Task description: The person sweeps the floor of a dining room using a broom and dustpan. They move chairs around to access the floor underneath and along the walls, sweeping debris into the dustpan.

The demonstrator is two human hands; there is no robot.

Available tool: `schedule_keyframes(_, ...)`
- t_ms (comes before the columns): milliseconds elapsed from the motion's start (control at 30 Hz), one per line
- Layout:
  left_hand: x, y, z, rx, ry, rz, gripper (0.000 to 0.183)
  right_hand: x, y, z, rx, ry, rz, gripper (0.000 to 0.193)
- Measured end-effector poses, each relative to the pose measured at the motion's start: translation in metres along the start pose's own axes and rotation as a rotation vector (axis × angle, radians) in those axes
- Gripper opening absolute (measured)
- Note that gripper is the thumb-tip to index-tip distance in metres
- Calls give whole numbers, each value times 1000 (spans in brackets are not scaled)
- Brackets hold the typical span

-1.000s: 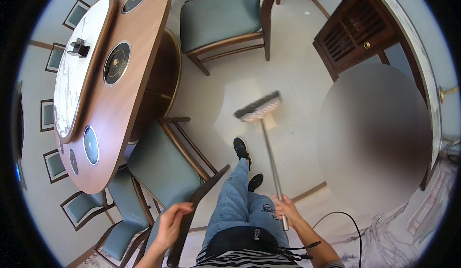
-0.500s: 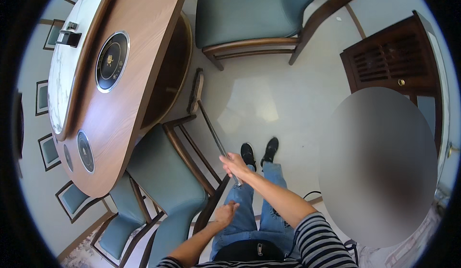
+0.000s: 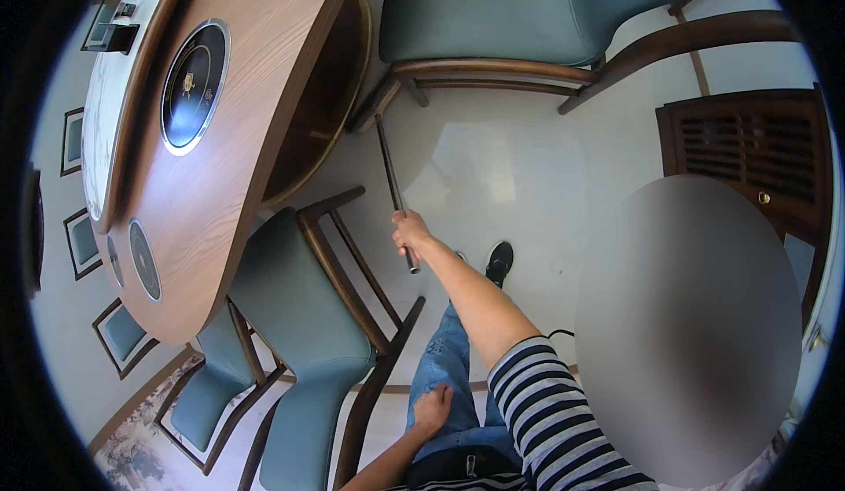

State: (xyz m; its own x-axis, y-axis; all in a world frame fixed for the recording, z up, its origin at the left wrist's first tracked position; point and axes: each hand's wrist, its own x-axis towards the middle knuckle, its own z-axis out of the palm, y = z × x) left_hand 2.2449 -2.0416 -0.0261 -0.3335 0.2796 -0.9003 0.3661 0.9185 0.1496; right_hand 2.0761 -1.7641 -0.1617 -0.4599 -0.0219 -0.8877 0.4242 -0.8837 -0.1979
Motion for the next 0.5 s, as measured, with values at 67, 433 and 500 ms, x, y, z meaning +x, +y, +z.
schedule_keyframes(67,1,4,-5,-32,19,24,28,8,5,-23,-77,-57,33,27)
schedule_keyframes(433,15,-19,-29,119,21,136,28,-188,110,-190,-47,159,56,27)
schedule_keyframes(500,13,-19,-38,137,-4,148,29,-245,158,-247,2,241,146,28)
